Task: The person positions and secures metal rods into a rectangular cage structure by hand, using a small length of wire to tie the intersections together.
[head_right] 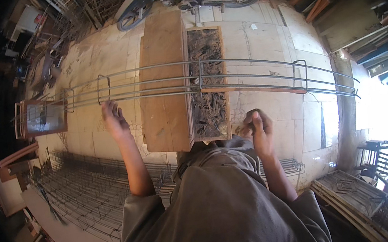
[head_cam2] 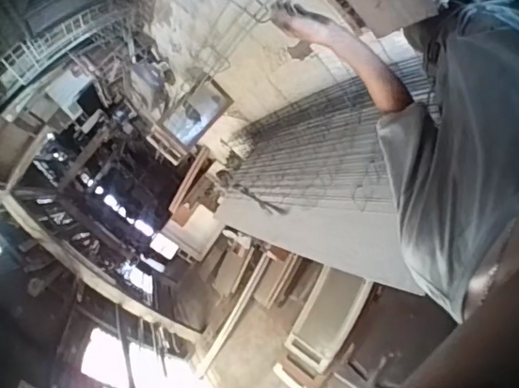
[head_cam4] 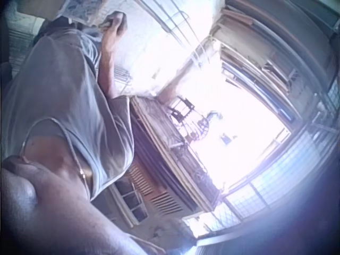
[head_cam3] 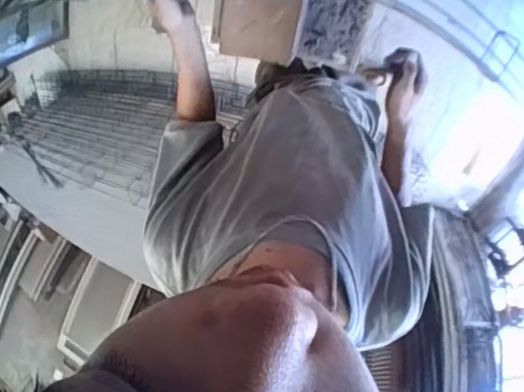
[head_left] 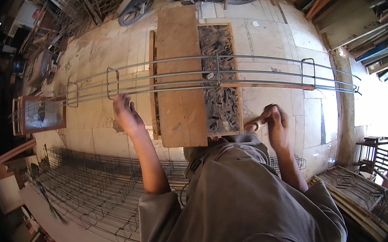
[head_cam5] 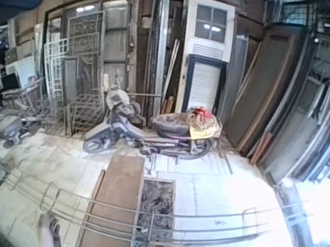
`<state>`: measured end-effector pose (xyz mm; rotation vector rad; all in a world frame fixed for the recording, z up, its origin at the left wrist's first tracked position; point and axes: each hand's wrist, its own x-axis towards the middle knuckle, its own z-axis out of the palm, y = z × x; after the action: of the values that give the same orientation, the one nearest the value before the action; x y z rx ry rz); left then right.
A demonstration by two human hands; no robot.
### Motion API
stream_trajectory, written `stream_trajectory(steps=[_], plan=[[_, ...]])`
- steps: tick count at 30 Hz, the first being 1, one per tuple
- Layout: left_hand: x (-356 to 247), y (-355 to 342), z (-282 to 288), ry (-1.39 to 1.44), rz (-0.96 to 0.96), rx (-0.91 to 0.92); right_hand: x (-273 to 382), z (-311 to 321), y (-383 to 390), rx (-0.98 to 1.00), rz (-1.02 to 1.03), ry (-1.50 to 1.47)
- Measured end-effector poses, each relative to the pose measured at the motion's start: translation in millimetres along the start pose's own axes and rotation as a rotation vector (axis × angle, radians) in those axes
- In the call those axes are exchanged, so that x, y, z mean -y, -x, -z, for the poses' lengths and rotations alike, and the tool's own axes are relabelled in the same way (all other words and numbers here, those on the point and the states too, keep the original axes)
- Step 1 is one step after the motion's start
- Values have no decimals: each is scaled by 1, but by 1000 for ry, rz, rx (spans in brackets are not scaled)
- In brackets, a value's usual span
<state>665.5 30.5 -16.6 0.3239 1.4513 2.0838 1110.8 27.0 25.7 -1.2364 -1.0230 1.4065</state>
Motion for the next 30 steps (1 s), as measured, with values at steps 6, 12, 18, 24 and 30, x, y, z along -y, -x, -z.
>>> stream_trajectory(steps=[6, 12, 18, 24, 30], plan=[[31, -11, 5, 579, 571, -347, -60, 8, -7, -229, -420, -489], [31, -13, -4, 273, 228, -108, -41, 19, -15, -252, -281, -381], [26, -18, -9, 210, 188, -103, -41, 35, -31, -327, -216, -371], [21, -10, -9, 125, 205, -107, -51, 38, -32, -295, -225, -188], [-8, 40, -21, -66, 59, -133, -84, -1, -23, 164, 75, 882]])
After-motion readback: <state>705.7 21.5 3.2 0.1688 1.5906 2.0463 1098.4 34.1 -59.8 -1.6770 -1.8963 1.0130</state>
